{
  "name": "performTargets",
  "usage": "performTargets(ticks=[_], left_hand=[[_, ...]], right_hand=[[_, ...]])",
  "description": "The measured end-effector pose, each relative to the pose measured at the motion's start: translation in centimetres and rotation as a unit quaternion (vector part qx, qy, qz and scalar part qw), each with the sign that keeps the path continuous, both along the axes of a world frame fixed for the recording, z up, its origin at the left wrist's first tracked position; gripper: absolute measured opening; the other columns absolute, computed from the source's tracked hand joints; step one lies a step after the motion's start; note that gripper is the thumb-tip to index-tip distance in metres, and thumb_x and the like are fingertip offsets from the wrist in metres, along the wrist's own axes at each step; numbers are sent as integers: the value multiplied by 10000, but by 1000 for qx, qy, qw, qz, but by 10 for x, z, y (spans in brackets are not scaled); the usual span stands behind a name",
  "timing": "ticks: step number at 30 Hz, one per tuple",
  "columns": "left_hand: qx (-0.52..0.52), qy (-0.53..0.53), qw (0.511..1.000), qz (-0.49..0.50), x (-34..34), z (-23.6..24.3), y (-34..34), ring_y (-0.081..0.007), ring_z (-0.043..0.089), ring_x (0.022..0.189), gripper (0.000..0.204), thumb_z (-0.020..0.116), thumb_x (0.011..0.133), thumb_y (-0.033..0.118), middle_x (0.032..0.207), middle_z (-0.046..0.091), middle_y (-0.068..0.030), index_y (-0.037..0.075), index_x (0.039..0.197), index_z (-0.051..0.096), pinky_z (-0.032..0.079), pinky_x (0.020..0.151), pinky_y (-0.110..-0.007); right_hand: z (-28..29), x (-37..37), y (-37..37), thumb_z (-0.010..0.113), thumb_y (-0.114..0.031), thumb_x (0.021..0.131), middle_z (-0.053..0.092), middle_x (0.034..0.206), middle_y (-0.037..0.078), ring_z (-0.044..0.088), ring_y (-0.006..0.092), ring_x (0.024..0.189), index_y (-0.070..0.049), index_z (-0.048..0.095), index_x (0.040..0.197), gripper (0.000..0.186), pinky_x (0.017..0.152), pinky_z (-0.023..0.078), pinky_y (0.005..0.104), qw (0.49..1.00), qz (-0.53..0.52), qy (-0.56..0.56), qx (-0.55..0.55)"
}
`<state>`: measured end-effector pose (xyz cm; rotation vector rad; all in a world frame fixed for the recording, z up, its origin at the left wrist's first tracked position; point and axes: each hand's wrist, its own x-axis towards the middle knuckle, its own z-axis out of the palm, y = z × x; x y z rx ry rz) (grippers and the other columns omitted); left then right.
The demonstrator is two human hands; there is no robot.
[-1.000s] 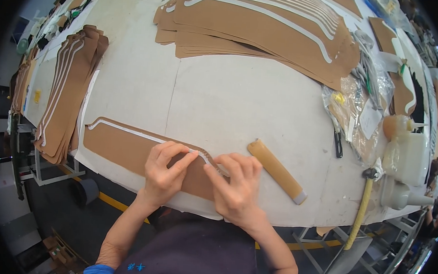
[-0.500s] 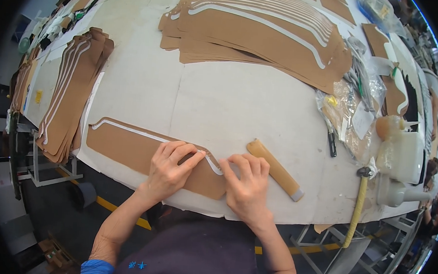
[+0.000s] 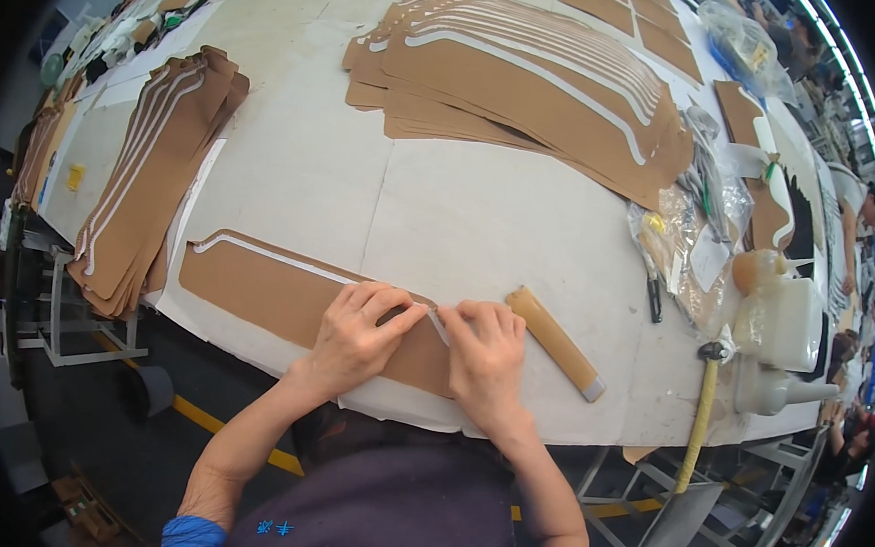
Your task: Fold the edges of leather pieces over reinforcement strips and smooth them down using a hand tool.
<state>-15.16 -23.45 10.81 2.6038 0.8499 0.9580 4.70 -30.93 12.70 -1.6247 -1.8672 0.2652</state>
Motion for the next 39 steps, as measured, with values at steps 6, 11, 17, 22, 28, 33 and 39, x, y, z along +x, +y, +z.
performTargets(ticks=[6, 11, 17, 22, 28, 33, 39], left_hand=[[1, 2, 1000, -6, -2, -3, 0, -257, 654, 1065, 401, 709, 775, 10, 1127, 666, -54, 65, 1169, 759, 528, 895, -415], [-3, 13, 1000, -7, -1, 1, 0, -257, 645, 1113, 297, 667, 871, 54, 1151, 668, -75, 25, 1156, 744, 522, 940, -407], [5, 2, 1000, -2, -1, -4, 0, -257, 649, 1076, 369, 716, 792, 21, 1134, 668, -60, 50, 1157, 762, 523, 894, -412], [8, 21, 1000, -7, -1, -2, -2, -263, 651, 1115, 295, 672, 865, 66, 1159, 674, -87, 11, 1147, 738, 528, 931, -408], [11, 14, 1000, -1, -2, -3, -5, -253, 650, 1080, 351, 710, 808, 47, 1121, 674, -59, 45, 1154, 767, 525, 897, -408], [-9, 0, 1000, -2, -3, -3, -1, -267, 660, 1070, 341, 719, 795, 29, 1133, 687, -62, 49, 1132, 768, 531, 911, -411], [-29, -8, 999, 27, -50, 18, 32, -302, 662, 1107, 338, 766, 808, 21, 1165, 694, -80, 57, 1144, 755, 529, 950, -445]], right_hand=[[3, 10, 35, 763, -93, 904, 673, 832, 69, 655, 252, 770, -49, 713, 908, 67, 705, 512, 402, 986, -33, 126, -108], [8, 13, 44, 771, -102, 890, 667, 823, 64, 654, 244, 757, -53, 700, 894, 86, 690, 516, 400, 984, 2, 101, -144], [9, 14, 51, 788, -70, 883, 681, 825, 59, 608, 169, 663, -31, 707, 899, 91, 631, 509, 319, 986, 18, 83, -143], [9, 17, 53, 786, -72, 879, 689, 814, 66, 617, 176, 645, -34, 707, 902, 90, 622, 512, 326, 986, 24, 69, -150], [4, 14, 51, 785, -73, 876, 691, 780, 76, 626, 180, 629, -38, 706, 897, 89, 604, 515, 330, 990, 14, 51, -127], [4, 20, 55, 790, -85, 913, 688, 776, 41, 588, 106, 649, -10, 720, 924, 103, 613, 495, 294, 965, -21, 153, -211], [19, 24, 62, 784, -73, 921, 694, 778, 50, 599, 108, 683, 3, 725, 933, 97, 638, 493, 287, 956, -17, 150, -252]])
